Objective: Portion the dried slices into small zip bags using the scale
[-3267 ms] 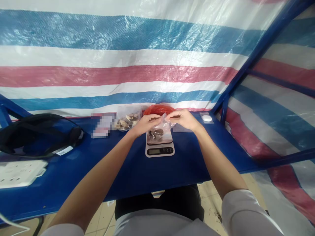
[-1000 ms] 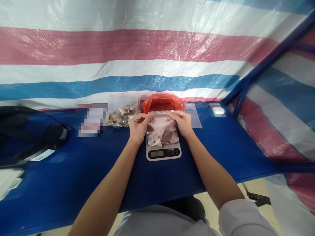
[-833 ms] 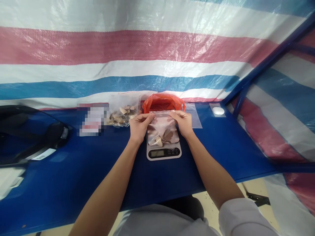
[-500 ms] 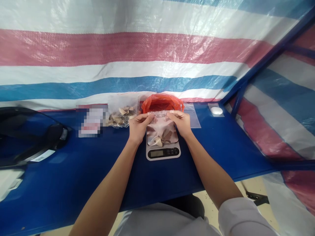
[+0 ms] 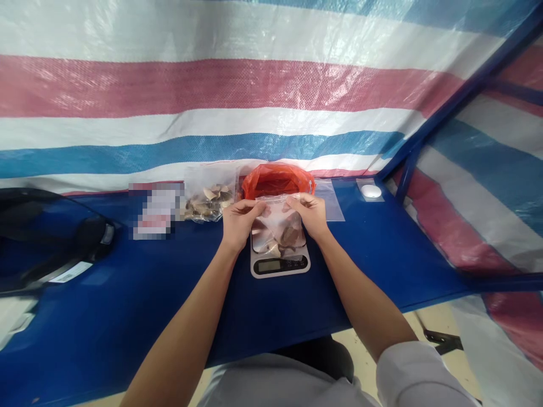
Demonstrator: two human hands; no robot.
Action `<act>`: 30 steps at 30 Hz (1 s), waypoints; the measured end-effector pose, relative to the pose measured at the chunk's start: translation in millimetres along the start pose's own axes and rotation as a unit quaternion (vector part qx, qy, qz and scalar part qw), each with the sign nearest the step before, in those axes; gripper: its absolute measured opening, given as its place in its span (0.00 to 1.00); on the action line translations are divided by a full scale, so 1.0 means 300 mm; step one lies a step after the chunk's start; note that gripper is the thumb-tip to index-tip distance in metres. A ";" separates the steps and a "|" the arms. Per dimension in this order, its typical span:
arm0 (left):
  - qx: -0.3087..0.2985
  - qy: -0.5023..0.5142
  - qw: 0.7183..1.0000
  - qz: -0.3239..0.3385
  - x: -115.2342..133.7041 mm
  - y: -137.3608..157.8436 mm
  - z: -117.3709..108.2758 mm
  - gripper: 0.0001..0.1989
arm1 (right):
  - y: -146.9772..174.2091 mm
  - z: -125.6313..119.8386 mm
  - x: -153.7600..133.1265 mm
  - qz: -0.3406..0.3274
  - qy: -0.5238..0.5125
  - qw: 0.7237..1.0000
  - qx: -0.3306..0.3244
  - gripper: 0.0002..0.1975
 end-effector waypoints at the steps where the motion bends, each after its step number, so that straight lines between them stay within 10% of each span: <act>1: 0.002 0.001 1.000 -0.003 -0.001 -0.001 -0.002 0.07 | 0.000 0.001 -0.001 -0.002 -0.007 1.000 -0.001 0.18; 30: -0.024 -0.032 0.999 0.036 0.020 0.001 0.018 0.11 | 0.021 0.025 -0.028 -0.025 0.016 0.998 -0.056 0.15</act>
Point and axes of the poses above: each hand's wrist, its own y-axis away from the middle knuckle, its own z-axis out of the palm, x = y × z, the point moved 9 cm from there along -y, towards the middle knuckle, and after that the axes turned 1 degree about x, right-handed, at the moved point
